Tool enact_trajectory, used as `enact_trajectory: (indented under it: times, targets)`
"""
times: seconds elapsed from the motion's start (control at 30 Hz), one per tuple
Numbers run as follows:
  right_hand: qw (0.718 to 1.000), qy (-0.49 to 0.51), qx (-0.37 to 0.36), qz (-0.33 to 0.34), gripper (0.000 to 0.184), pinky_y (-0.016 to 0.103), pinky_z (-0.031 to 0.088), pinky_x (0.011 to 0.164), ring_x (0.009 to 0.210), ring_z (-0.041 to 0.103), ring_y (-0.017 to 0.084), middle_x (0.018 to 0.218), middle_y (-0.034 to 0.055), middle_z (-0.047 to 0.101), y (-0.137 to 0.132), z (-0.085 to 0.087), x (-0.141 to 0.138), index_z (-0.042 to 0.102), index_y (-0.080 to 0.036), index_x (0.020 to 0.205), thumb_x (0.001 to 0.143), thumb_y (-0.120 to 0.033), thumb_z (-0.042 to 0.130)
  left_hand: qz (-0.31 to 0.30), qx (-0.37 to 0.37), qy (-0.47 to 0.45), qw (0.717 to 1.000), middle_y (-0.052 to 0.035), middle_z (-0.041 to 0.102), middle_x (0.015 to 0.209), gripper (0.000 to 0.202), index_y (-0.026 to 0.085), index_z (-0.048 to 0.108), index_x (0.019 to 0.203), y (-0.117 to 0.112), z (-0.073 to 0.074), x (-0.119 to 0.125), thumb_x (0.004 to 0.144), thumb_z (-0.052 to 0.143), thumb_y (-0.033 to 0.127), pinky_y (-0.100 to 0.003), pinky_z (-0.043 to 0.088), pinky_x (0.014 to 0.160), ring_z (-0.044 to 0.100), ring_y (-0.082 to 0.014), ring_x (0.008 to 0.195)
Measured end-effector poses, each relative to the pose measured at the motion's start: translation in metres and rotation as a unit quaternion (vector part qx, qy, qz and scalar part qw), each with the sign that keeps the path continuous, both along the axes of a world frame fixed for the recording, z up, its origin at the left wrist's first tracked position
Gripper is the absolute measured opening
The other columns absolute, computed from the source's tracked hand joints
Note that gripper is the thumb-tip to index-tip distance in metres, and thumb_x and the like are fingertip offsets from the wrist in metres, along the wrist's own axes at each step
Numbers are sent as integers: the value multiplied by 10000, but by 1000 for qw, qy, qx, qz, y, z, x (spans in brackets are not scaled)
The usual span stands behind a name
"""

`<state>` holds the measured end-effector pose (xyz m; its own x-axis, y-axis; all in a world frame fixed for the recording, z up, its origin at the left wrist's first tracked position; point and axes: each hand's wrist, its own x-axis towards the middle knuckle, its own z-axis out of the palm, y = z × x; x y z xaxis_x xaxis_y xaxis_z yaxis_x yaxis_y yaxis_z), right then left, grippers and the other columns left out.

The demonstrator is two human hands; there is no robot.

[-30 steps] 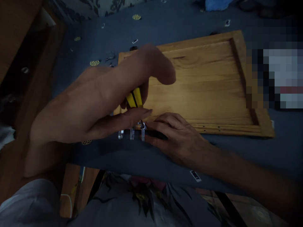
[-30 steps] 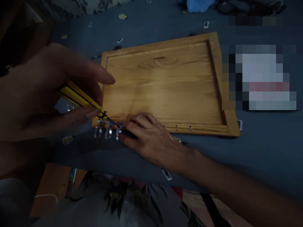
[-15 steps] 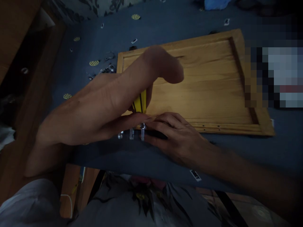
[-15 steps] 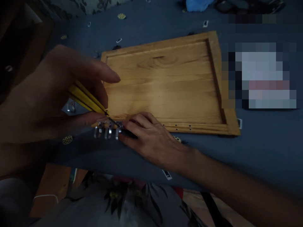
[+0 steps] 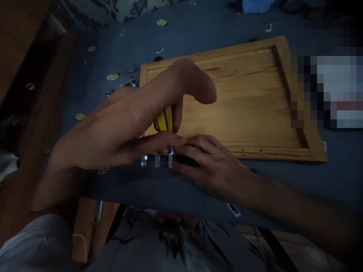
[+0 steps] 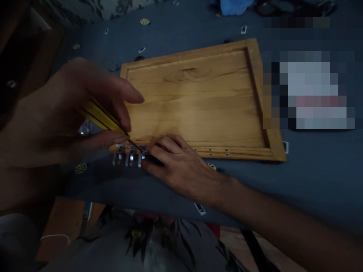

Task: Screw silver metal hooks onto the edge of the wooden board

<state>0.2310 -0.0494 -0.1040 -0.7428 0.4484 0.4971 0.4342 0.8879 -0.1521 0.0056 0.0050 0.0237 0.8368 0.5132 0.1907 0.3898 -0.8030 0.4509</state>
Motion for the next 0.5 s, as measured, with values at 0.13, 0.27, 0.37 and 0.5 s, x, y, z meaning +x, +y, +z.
enact_trajectory:
  times: [0.13,0.27,0.37,0.5]
  targets:
    - [1000,12,3,8,255,444,527,948,1095,586,256,1162,106,729,0,-3,-1,753,-187,1126,1047,-189,511,1,-17,1,1000,26,607,1193,363,224,346,1347,2,1,0,1031,494,324,-228,572,729,728,-71,877]
    - [1000,-3,-8,1,261,429,514,975,1109,581,252,1184,90,728,0,-2,0,749,-199,1133,1050,-183,502,33,5,-38,999,-32,416,1524,562,279,266,1509,3,-1,2,998,440,434,-363,574,832,680,-218,1218]
    - [1000,-1,-5,5,264,421,516,953,1087,578,248,1178,85,729,1,-3,0,744,-199,1149,1056,-194,497,55,-16,-67,996,-49,470,1451,693,359,225,1549,5,-4,1,977,615,401,-350,625,791,706,-189,1108]
    - [1000,3,2,8,267,417,502,967,1076,571,246,1160,93,721,1,-2,0,743,-191,1130,1057,-189,487,35,-56,-72,995,-14,523,1344,403,289,401,1326,7,-6,-4,998,635,266,-301,649,758,716,-115,948]
